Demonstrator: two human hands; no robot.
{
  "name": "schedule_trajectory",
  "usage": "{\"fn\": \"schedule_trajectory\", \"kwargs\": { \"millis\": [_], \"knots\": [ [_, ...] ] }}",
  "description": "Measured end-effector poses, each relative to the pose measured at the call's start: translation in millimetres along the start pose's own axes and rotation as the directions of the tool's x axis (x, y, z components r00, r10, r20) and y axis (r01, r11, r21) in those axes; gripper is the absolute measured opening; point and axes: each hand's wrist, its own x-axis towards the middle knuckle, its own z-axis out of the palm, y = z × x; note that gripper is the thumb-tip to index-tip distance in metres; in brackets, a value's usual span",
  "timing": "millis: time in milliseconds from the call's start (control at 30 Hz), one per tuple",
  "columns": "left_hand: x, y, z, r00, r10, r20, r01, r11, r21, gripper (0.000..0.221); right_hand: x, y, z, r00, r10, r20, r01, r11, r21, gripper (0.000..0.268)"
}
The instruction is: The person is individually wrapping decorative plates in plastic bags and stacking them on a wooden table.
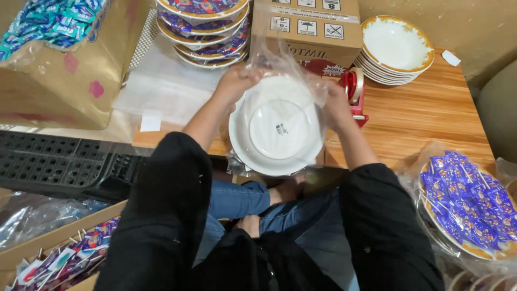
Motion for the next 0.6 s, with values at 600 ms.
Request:
{"fn": "schedule_trajectory", "kwargs": {
  "millis": [600],
  "knots": [
    [34,-92,-2,0.960,-0.258,-0.113,0.257,0.638,0.726,0.033,65,159,-6,0.991,0.120,0.067,-0.064,0.833,-0.549,0.013]
  ]
}}
